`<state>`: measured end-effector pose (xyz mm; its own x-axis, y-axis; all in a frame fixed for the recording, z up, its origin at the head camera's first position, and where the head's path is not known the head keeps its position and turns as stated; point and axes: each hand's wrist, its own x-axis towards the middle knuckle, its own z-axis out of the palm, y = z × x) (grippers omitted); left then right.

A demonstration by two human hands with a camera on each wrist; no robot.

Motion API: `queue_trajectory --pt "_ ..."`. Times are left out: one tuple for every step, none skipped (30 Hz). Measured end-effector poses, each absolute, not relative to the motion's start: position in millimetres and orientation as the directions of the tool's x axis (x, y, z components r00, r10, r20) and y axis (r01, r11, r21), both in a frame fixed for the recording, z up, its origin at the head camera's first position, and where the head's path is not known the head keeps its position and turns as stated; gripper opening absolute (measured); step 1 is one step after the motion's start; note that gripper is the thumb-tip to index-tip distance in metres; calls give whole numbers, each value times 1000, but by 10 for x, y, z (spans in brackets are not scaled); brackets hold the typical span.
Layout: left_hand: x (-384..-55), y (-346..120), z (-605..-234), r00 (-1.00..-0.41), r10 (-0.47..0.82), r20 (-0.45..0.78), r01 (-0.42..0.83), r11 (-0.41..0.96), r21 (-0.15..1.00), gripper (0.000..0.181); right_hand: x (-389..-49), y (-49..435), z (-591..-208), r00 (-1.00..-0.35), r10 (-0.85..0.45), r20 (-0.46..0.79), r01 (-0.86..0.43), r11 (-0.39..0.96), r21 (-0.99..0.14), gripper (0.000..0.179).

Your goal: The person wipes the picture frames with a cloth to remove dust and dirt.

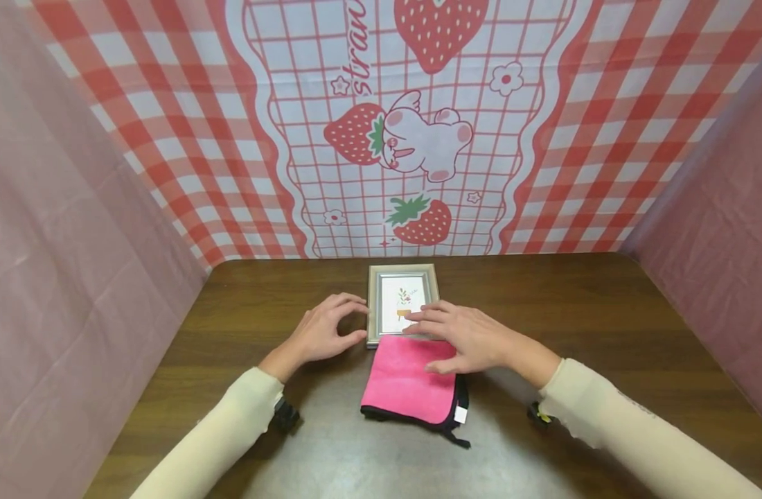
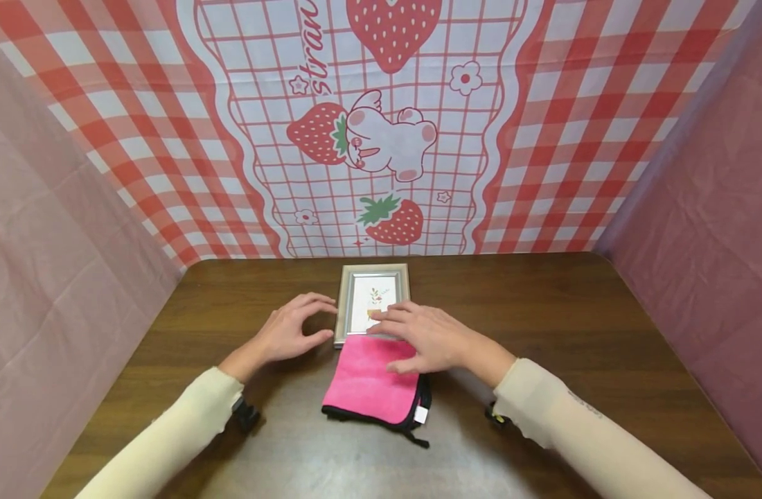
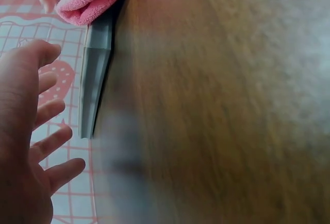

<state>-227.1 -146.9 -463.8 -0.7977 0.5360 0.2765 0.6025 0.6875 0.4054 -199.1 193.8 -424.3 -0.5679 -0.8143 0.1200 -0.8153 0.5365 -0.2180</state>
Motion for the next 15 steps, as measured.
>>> queue_trajectory --pt "-2284 -1461 -4644 -799 539 266 600 687 411 43 -1955 1926 -4243 -568 -816 110 -815 538 -215 70" --pt "-2299 -1453 -4653 -799 543 259 599 683 418 45 -1920 1912 -4245 -567 -818 100 -815 538 -214 72" --pt "-2312 -1446 -4659 -797 548 254 601 676 426 46 -1885 1898 -4250 -564 -821 89 -817 540 -200 75" --pt "-2329 -1438 -4669 -794 554 251 604 670 431 47 -1852 1883 -4256 -559 -825 78 -822 540 -181 77" --pt "-2345 -1431 -4676 -790 562 244 607 662 440 49 -1821 1868 -4266 -548 -833 70 -831 533 -158 79" --pt "-2360 -1426 -4685 -788 569 237 608 657 446 50 -1786 1851 -4269 -539 -840 57 -838 528 -141 81" --pt "-2369 -1421 -4689 -785 575 230 610 653 448 49 -1752 1834 -4276 -523 -850 58 -850 515 -115 81" --pt "-2376 -1418 -4691 -782 582 224 612 649 451 49 -1722 1816 -4286 -508 -859 57 -860 503 -90 82" --pt "-2382 -1415 -4694 -780 587 218 613 646 455 49 -1692 1801 -4294 -494 -868 60 -869 491 -58 83" --pt "-2390 -1415 -4701 -778 591 212 613 644 457 49 -1663 1787 -4299 -481 -875 62 -877 479 -39 83" --pt "-2392 -1415 -4701 -776 595 208 615 641 460 48 -1637 1775 -4307 -468 -881 65 -884 468 -24 84" --pt "-2395 -1415 -4704 -772 600 209 619 636 462 48 -1611 1763 -4313 -462 -885 65 -887 462 -15 84" --pt "-2404 -1417 -4714 -767 605 214 625 629 463 48 -1592 1754 -4326 -453 -889 68 -891 454 -2 84" --pt "-2412 -1418 -4720 -761 611 220 632 620 464 49 -1576 1747 -4336 -450 -891 61 -893 451 5 85" --pt "-2475 -1449 -4792 -742 626 239 654 597 464 51 -1560 1741 -4345 -449 -892 53 -893 450 7 85"
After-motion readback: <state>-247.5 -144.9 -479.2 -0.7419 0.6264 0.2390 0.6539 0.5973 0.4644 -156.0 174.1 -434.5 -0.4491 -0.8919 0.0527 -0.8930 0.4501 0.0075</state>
